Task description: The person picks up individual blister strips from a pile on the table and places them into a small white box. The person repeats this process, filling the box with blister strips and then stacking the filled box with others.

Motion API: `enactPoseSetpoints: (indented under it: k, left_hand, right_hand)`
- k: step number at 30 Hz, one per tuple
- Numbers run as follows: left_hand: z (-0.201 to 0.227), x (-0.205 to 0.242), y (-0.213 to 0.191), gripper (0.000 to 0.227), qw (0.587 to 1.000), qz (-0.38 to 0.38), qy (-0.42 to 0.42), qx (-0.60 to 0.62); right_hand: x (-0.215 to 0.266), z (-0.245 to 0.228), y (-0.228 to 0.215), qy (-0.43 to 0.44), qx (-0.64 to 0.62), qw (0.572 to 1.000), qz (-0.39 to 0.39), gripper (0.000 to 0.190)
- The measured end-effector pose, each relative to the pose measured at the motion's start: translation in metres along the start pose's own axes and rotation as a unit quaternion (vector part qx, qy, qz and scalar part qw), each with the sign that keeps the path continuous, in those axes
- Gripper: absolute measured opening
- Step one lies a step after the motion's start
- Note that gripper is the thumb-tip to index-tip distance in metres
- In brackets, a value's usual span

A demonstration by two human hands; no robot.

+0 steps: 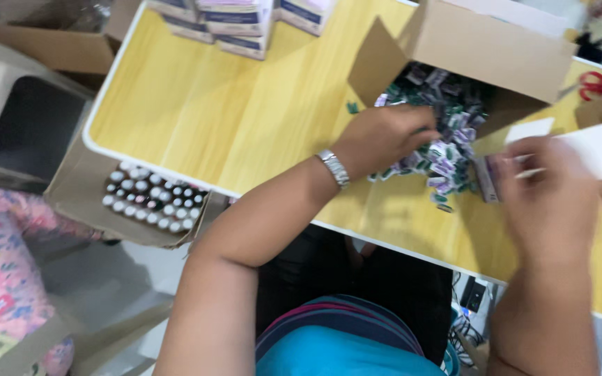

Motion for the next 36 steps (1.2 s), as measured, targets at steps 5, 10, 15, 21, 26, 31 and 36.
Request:
enactPoseSetpoints:
  k: [5,10,15,21,26,31,36]
  left_hand:
    - [0.000,-0.002,-0.010,0.012,1.000,-0.021,-0.010,-0.004]
    - [0.005,-0.002,-0.011,0.010,0.999,-0.013,0.021,-0.034]
    - [0.007,-0.004,-0.010,0.017,0.999,-0.012,0.033,-0.011]
    - [0.008,-0.005,-0.014,0.019,0.999,-0.022,0.002,0.041]
    - [0.011,-0.006,-0.018,0.029,0.993,-0.048,-0.052,0.091]
    - [0.007,-0.005,-0.011,0.025,0.989,-0.035,-0.051,0.132]
    - [-0.010,-0.003,0.001,0.010,0.938,-0.053,-0.201,0.277]
  right_hand:
    - [0.009,-0.067,0.022,-0.145,0.024,0.988,-0.042,0.053]
    - [-0.004,-0.065,0.052,-0.139,0.117,0.981,-0.070,0.042]
    - [-0.009,-0.047,0.061,-0.102,0.014,0.990,-0.091,0.030]
    - [-0.018,-0.037,0.043,-0.064,-0.131,0.987,-0.072,0.029]
    - [-0.017,-0.032,0.019,-0.036,-0.166,0.984,-0.056,0.031]
    - [-0.013,-0.022,0.014,0.016,-0.258,0.961,-0.098,0.027]
    - [-0.015,0.005,-0.001,0.031,-0.331,0.941,-0.071,0.026]
Point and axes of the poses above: each hand's wrist, its own x-axis away from the middle knuckle, its own y-axis out of the palm, z = x × y, the point moved 1 cm from there along -x, towards the middle knuckle, and after that the axes turned 6 degrees about x, right-handed, at the moved point
